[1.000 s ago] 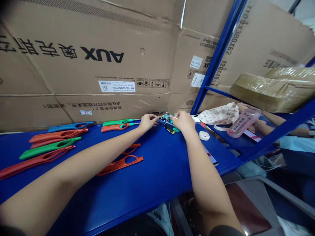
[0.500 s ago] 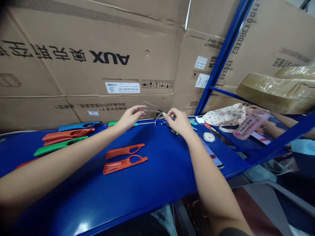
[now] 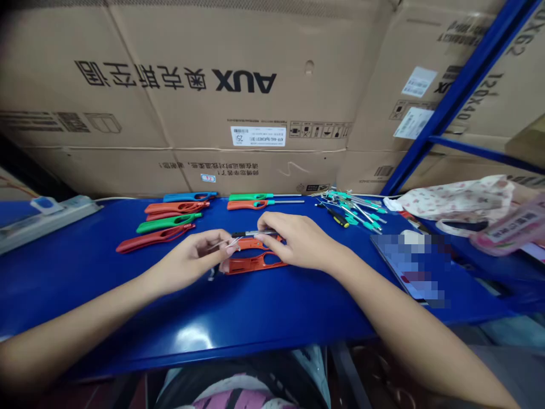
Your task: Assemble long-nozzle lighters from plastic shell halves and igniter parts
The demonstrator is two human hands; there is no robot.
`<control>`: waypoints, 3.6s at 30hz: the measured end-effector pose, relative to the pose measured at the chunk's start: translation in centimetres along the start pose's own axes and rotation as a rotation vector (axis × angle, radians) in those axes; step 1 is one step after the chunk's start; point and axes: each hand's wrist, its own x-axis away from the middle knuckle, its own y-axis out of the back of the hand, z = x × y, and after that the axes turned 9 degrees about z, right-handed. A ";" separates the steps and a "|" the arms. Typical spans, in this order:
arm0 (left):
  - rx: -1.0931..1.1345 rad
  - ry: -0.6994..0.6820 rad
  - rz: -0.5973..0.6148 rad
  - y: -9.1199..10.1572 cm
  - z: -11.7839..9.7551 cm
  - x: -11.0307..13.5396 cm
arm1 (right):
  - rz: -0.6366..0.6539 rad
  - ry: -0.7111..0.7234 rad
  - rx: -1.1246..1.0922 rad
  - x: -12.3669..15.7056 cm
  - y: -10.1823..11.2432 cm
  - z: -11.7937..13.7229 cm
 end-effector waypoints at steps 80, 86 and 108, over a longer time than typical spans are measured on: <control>-0.582 -0.584 -0.319 -0.5 1.7 2.1 | -0.207 0.277 0.212 1.2 -3.5 0.3; -0.558 -0.591 -0.291 -0.3 1.9 2.0 | -0.216 0.291 0.287 1.2 -3.2 0.3; -0.586 -0.542 -0.310 -0.8 1.9 2.1 | -0.175 0.301 0.293 1.0 -3.5 0.6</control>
